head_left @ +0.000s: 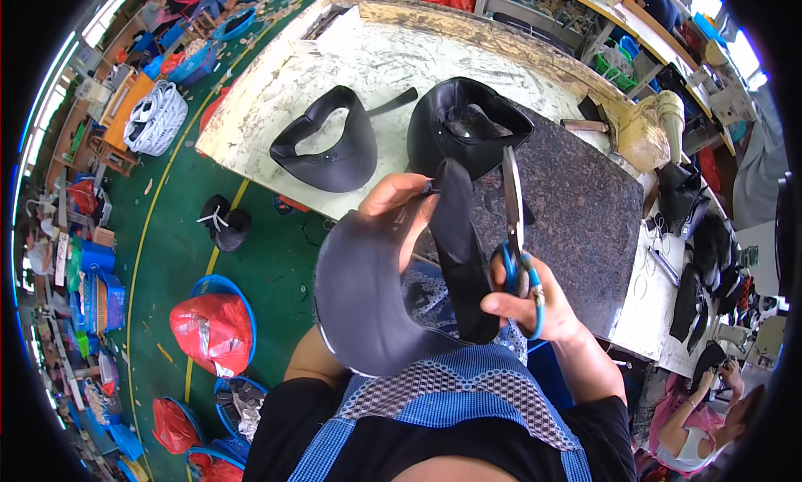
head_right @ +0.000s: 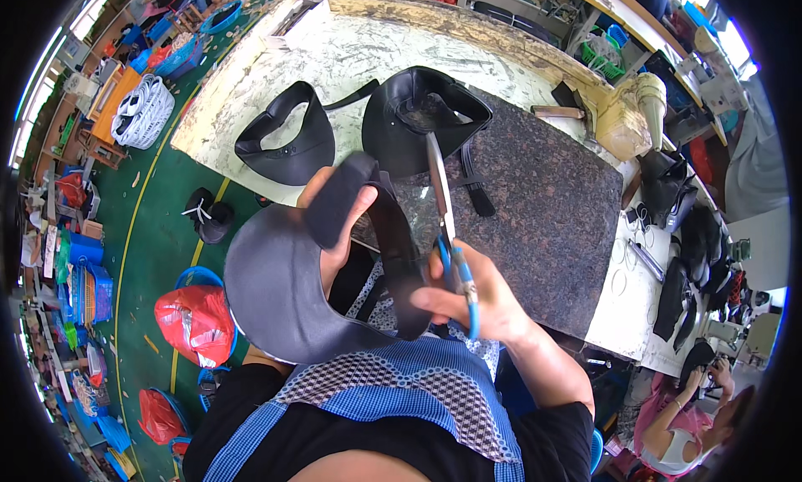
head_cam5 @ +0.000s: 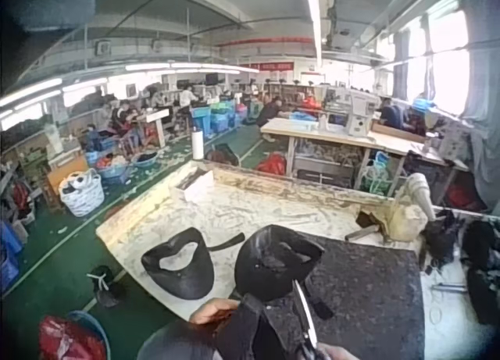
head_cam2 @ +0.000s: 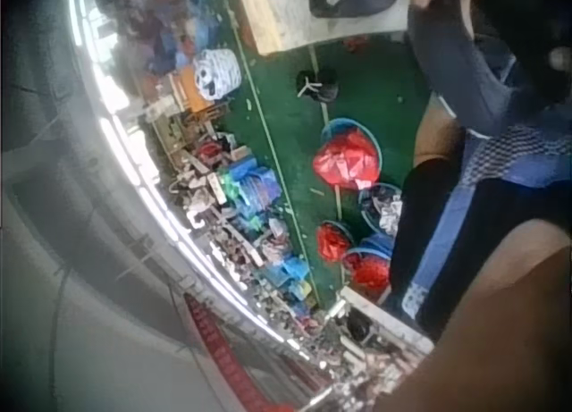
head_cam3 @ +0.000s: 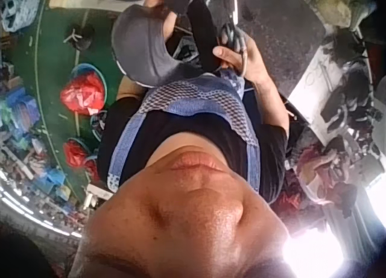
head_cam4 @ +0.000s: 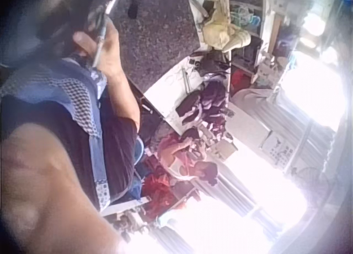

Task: The person trims excess material from leather shoe components and shoe uppers using scissors.

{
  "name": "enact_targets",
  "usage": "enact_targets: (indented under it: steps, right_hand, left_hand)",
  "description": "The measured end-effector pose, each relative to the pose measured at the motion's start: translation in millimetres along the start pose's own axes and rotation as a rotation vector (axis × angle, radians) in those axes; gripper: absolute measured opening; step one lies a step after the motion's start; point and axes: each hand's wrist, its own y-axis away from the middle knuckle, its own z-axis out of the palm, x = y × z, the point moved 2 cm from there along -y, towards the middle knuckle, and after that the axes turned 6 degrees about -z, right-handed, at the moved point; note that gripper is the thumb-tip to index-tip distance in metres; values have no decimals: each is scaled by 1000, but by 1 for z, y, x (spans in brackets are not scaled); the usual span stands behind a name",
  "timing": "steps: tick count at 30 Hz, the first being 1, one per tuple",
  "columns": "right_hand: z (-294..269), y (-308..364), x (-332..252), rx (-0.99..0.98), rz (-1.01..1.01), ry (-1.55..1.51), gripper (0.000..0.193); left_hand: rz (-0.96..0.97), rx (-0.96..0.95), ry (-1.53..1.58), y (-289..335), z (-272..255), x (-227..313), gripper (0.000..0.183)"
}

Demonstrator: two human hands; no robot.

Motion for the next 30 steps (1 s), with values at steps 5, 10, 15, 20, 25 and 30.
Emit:
enact_targets:
  steps: [5, 10, 15, 20, 25, 30]
  right_hand:
    - [-30, 2, 11, 53, -34, 82, 40]
    - [-23, 10, 12, -99, -19, 90, 62]
    - [-26, 10, 10, -125, -21, 124, 60]
    - [-32, 9, -4, -154, 59, 207, 58]
    - [-32, 10, -10, -145, 71, 202, 52]
    - [-34, 11, 0, -109, 13, 258, 47]
  left_hand:
    - [11, -23, 501, -11, 12, -25, 27]
    - [83, -74, 533, -6, 16, -6, 26]
    - [13, -34, 477, 0, 17, 14, 21]
    - [86, -19, 475, -3, 17, 10, 23]
    - [85, 4, 407, -4, 16, 8, 24]
    - [99, 26, 482, -2, 19, 9, 25]
